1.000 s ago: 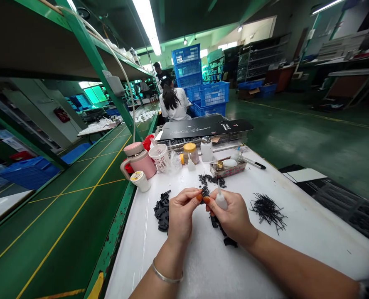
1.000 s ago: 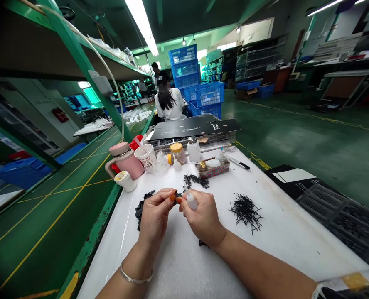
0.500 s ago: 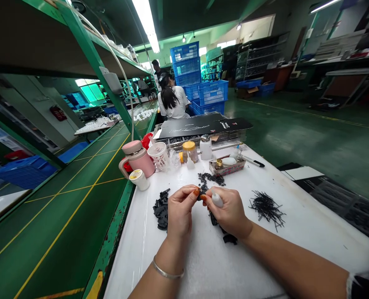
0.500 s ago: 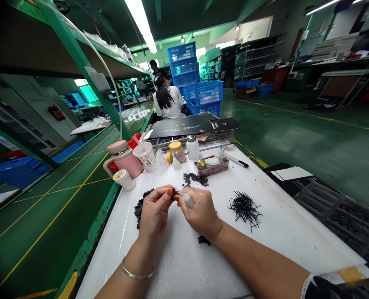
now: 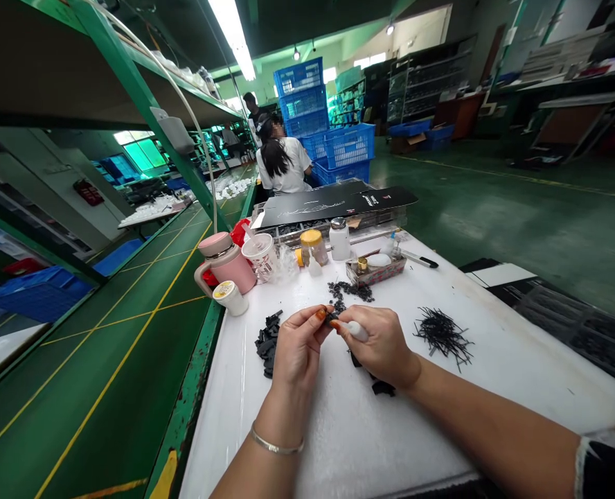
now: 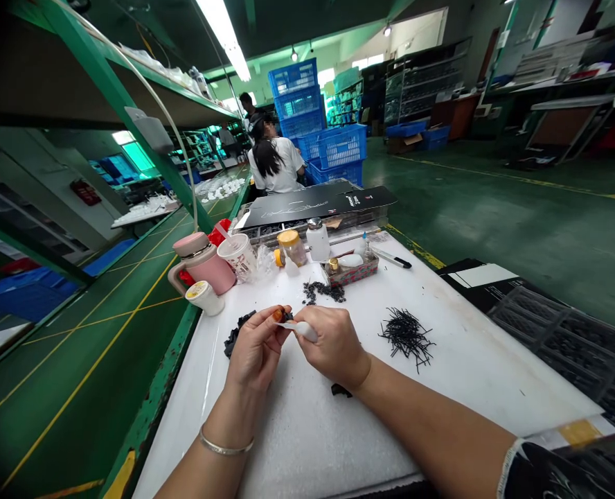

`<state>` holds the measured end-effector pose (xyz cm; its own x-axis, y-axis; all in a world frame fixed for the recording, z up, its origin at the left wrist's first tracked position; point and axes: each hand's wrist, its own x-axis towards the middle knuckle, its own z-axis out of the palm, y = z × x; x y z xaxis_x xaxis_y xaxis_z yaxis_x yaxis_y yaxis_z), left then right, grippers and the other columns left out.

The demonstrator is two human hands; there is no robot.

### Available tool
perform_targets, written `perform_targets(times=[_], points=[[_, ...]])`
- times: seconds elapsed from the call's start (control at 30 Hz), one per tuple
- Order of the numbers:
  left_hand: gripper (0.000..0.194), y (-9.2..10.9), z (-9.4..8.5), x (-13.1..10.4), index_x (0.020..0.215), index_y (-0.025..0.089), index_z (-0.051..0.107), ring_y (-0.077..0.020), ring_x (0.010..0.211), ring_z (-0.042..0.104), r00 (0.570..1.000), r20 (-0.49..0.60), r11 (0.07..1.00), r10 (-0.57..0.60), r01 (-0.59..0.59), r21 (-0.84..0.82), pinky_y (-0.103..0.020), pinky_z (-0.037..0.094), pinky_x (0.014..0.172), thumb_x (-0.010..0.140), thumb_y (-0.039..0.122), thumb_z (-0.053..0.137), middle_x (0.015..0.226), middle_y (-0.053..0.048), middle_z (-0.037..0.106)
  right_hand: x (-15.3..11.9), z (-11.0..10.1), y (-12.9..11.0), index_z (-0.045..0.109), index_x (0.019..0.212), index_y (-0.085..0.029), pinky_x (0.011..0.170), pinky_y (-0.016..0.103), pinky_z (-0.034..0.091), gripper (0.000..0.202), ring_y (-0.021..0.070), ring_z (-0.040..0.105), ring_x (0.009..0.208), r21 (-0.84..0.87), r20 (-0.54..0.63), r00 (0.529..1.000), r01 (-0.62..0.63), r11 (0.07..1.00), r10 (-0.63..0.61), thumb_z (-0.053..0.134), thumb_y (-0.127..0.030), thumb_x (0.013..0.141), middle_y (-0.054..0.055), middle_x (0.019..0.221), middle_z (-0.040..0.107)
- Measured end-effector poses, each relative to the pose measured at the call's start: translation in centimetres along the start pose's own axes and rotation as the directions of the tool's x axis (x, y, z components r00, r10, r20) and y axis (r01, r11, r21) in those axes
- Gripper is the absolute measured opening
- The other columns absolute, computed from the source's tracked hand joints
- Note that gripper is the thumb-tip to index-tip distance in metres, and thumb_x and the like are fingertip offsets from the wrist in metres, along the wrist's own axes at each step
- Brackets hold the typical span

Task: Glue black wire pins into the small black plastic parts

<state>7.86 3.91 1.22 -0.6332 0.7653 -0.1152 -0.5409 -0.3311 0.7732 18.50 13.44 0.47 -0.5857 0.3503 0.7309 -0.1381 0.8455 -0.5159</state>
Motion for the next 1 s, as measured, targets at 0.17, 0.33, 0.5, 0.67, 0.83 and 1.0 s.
perform_targets(times=[0.17, 0.33, 0.5, 0.67, 0.83, 1.0], points=[[0.018, -0.09, -0.31, 0.06, 0.075, 0.010, 0.070, -0.0135, 0.072, 0.065, 0.997, -0.005, 0.995, -0.083, 0.082, -0.064, -0.025, 0.054, 0.073, 0.061, 0.013, 0.079, 0.082, -0.008, 0.070, 0.10, -0.14, -0.02, 0.057, 0.077, -0.018, 0.058, 0.024, 0.039, 0.006, 0.0127, 0.055, 0.060, 0.029, 0.021, 0.999, 0.048, 0.998, -0.049, 0.054, -0.015, 0.081, 0.001, 0.067, 0.062], [0.016, -0.14, -0.24, 0.02, 0.077, 0.010, 0.070, -0.0123, 0.073, 0.065, 0.994, 0.016, 0.989, -0.110, 0.112, -0.100, -0.023, 0.054, 0.073, 0.063, 0.012, 0.077, 0.082, -0.007, 0.070, 0.21, -0.20, 0.21, 0.057, 0.077, -0.018, 0.059, 0.023, 0.039, 0.006, 0.0123, 0.055, 0.060, 0.040, 0.037, 0.997, 0.060, 0.997, -0.061, 0.054, -0.015, 0.082, 0.001, 0.067, 0.062], [0.014, -0.13, -0.12, -0.18, 0.076, 0.009, 0.070, -0.0119, 0.072, 0.064, 0.993, 0.037, 0.988, -0.112, 0.115, -0.107, -0.022, 0.054, 0.072, 0.064, 0.012, 0.076, 0.081, -0.006, 0.070, 0.37, -0.39, 0.12, 0.056, 0.077, -0.018, 0.058, 0.024, 0.038, 0.007, 0.0129, 0.055, 0.059, 0.035, 0.048, 0.995, 0.091, 0.995, -0.093, 0.052, -0.015, 0.082, 0.002, 0.066, 0.061], [0.011, -0.11, -0.08, -0.39, 0.076, 0.011, 0.070, -0.0107, 0.068, 0.064, 0.993, 0.042, 0.990, -0.110, 0.113, -0.080, -0.022, 0.053, 0.072, 0.066, 0.014, 0.075, 0.082, -0.005, 0.069, 0.37, -0.55, -0.29, 0.055, 0.074, -0.018, 0.056, 0.025, 0.038, 0.009, 0.0127, 0.053, 0.057, 0.016, 0.049, 0.992, 0.114, 0.993, -0.115, 0.051, -0.015, 0.081, 0.001, 0.063, 0.058], [0.012, -0.06, 0.20, -0.43, 0.076, 0.011, 0.070, -0.0093, 0.064, 0.062, 0.992, 0.034, 0.990, -0.120, 0.122, -0.071, -0.021, 0.052, 0.068, 0.065, 0.014, 0.075, 0.081, -0.005, 0.069, 0.18, -0.59, -0.20, 0.054, 0.077, -0.018, 0.059, 0.025, 0.040, 0.008, 0.0128, 0.055, 0.060, 0.014, 0.035, 0.990, 0.139, 0.990, -0.139, 0.050, -0.013, 0.082, 0.001, 0.067, 0.060], [0.011, -0.04, 0.41, -0.36, 0.076, 0.010, 0.070, -0.0097, 0.066, 0.062, 0.992, 0.030, 0.989, -0.122, 0.124, -0.079, -0.019, 0.052, 0.066, 0.066, 0.014, 0.074, 0.081, -0.005, 0.069, 0.03, -0.62, -0.04, 0.054, 0.078, -0.018, 0.062, 0.025, 0.040, 0.007, 0.0132, 0.057, 0.064, 0.027, 0.033, 0.989, 0.146, 0.989, -0.147, 0.051, -0.012, 0.081, 0.002, 0.069, 0.061]])
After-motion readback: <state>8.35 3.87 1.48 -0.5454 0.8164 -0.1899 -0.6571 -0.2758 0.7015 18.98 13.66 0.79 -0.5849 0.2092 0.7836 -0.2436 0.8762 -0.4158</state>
